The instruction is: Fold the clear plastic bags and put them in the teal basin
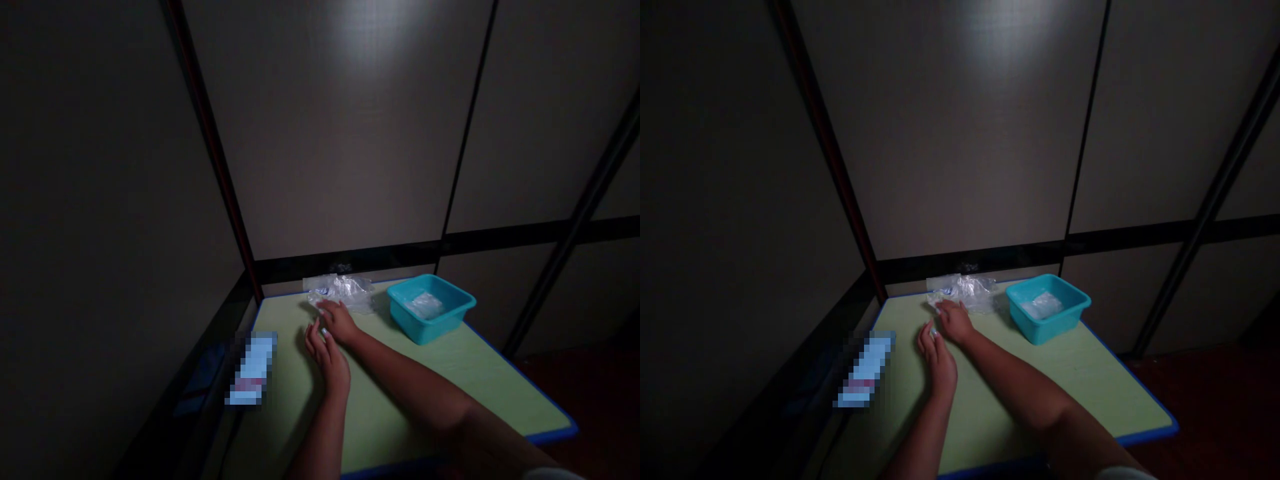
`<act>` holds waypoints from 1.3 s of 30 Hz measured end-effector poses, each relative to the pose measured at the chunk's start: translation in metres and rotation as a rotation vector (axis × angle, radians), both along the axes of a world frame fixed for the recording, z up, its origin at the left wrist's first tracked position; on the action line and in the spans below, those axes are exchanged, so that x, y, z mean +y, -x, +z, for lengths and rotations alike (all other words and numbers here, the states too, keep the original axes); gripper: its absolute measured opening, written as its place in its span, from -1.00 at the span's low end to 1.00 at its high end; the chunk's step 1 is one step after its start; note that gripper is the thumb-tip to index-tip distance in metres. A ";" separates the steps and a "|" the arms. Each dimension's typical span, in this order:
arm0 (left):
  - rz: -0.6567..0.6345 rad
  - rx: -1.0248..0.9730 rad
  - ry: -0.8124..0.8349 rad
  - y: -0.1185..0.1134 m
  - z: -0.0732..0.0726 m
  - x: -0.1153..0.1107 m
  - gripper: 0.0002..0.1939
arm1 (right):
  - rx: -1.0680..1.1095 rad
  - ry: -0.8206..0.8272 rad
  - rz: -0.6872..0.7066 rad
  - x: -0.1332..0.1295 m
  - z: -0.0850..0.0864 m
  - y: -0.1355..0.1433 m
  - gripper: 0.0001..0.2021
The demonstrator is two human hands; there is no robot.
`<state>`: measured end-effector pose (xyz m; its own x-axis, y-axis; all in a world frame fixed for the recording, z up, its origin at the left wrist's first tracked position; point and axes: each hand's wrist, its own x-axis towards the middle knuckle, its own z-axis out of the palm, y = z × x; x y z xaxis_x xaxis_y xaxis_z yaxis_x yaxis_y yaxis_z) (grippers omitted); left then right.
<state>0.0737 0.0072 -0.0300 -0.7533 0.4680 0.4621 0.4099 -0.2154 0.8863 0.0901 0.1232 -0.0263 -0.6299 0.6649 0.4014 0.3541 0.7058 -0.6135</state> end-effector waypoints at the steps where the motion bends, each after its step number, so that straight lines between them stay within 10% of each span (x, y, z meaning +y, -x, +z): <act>1: 0.002 -0.006 0.004 0.001 -0.001 0.000 -0.65 | 0.063 0.014 -0.027 0.000 0.005 -0.012 -0.64; 12: -0.434 -0.042 0.032 -0.008 -0.013 0.005 -0.62 | 0.647 0.440 -0.010 -0.035 0.014 -0.102 -0.60; 25: -0.502 -0.356 0.171 -0.001 -0.006 -0.003 -0.60 | 0.513 0.432 -0.143 -0.026 -0.009 -0.108 -0.65; 39: -0.614 -0.727 0.044 0.044 -0.004 -0.027 -0.51 | 0.248 0.709 0.307 -0.043 -0.001 -0.109 -0.57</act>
<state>0.0295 -0.0198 -0.0343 -0.4663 0.8832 -0.0499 -0.4183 -0.1704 0.8922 0.1992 0.0807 -0.0276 -0.7734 0.6257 0.1013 0.0026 0.1629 -0.9866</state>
